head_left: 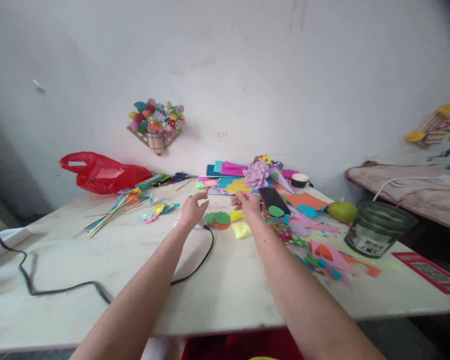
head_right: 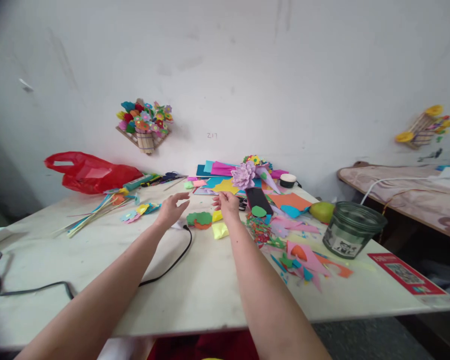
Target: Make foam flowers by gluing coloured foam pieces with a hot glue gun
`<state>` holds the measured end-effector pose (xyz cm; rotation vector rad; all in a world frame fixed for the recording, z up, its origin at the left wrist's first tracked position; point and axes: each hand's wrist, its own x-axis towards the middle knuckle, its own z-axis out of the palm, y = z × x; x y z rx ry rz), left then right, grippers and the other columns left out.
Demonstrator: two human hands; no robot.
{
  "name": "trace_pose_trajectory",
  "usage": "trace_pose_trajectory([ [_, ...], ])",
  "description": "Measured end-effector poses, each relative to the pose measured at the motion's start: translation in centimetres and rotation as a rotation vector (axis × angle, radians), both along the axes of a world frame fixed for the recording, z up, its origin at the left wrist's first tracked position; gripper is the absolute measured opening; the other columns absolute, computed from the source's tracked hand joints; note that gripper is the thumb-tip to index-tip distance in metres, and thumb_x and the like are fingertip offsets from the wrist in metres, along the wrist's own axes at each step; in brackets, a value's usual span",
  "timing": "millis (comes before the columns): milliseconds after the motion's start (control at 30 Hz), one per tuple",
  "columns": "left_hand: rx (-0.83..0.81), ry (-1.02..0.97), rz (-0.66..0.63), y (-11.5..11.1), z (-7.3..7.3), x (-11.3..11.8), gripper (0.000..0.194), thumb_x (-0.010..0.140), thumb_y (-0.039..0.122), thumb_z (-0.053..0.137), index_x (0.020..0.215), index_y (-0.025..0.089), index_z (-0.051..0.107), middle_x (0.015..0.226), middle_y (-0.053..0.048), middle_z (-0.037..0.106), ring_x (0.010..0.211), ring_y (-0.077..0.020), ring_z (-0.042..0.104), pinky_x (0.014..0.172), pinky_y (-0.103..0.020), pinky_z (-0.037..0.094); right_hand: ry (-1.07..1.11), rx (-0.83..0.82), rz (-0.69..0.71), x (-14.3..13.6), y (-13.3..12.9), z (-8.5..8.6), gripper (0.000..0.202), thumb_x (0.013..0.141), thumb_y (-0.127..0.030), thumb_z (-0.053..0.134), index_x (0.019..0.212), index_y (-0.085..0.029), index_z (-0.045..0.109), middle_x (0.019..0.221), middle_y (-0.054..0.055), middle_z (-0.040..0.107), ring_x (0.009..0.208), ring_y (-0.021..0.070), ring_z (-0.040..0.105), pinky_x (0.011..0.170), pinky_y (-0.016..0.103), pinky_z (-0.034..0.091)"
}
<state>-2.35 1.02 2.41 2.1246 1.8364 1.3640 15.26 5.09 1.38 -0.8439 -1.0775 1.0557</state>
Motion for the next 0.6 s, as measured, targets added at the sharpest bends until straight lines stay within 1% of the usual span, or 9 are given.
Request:
trace_pose_trajectory([
  [100,0.045,-0.066,0.046,-0.2,-0.8,0.0,0.029,0.073,0.027,0.047,0.099,0.022,0.059,0.092,0.000,0.065,0.088,-0.0171,0.053,0.080,-0.030,0.041,-0.043,-0.013,-0.010,0.0,-0.3,-0.3,0.022,0.073,-0.037,0.048,0.068,-0.015,0.049,0.047,-0.002,0.056,0.033,0.0080,0.050,0.029,0.017,0.035],
  [200,0.076,-0.075,0.094,-0.5,-1.3,0.0,0.028,0.073,0.026,0.047,0.098,0.022,0.059,0.087,0.001,0.065,0.088,-0.0172,0.053,0.079,-0.030,0.041,-0.120,0.000,-0.046,-0.1,-0.3,-0.6,0.032,0.070,-0.046,0.050,0.060,-0.015,0.049,0.038,-0.003,0.049,0.027,0.0073,0.044,0.024,0.016,0.026],
  [267,0.087,-0.051,0.110,-0.8,-1.4,0.0,0.027,0.073,0.026,0.047,0.097,0.023,0.060,0.086,0.001,0.065,0.089,-0.0175,0.052,0.079,-0.029,0.041,-0.167,0.026,-0.044,-0.3,-0.2,-0.8,0.033,0.066,-0.045,0.055,0.056,-0.015,0.048,0.037,-0.004,0.049,0.026,0.0063,0.042,0.024,0.015,0.024],
  [367,0.079,-0.019,0.138,-1.1,-1.5,-0.1,0.026,0.074,0.028,0.046,0.095,0.024,0.061,0.086,-0.001,0.065,0.090,-0.0177,0.052,0.078,-0.029,0.041,-0.184,0.058,-0.018,-0.5,0.2,-1.0,0.023,0.063,-0.036,0.060,0.061,-0.014,0.051,0.044,-0.003,0.054,0.032,0.0066,0.046,0.027,0.015,0.029],
  [467,0.045,0.024,0.174,-1.3,-1.6,-0.2,0.026,0.074,0.032,0.046,0.091,0.024,0.063,0.086,-0.004,0.063,0.089,-0.0177,0.053,0.076,-0.029,0.041,-0.145,0.049,-0.021,-0.7,0.3,-1.0,0.018,0.069,-0.032,0.053,0.071,-0.014,0.052,0.051,-0.002,0.057,0.036,0.0072,0.051,0.029,0.015,0.034],
  [533,0.033,0.057,0.187,-1.3,-1.6,-0.2,0.025,0.074,0.033,0.047,0.089,0.024,0.065,0.085,-0.004,0.062,0.089,-0.0177,0.053,0.076,-0.029,0.041,-0.136,0.017,-0.032,-0.6,0.2,-0.9,0.020,0.074,-0.035,0.047,0.073,-0.015,0.051,0.048,-0.003,0.055,0.033,0.0071,0.049,0.027,0.015,0.032],
  [600,0.031,0.082,0.192,-1.4,-1.6,-0.1,0.025,0.074,0.033,0.047,0.087,0.024,0.065,0.083,-0.005,0.062,0.090,-0.0177,0.052,0.076,-0.028,0.041,-0.161,-0.001,-0.041,-0.5,0.0,-0.8,0.026,0.076,-0.040,0.043,0.071,-0.015,0.050,0.041,-0.004,0.051,0.028,0.0070,0.045,0.025,0.015,0.027],
])
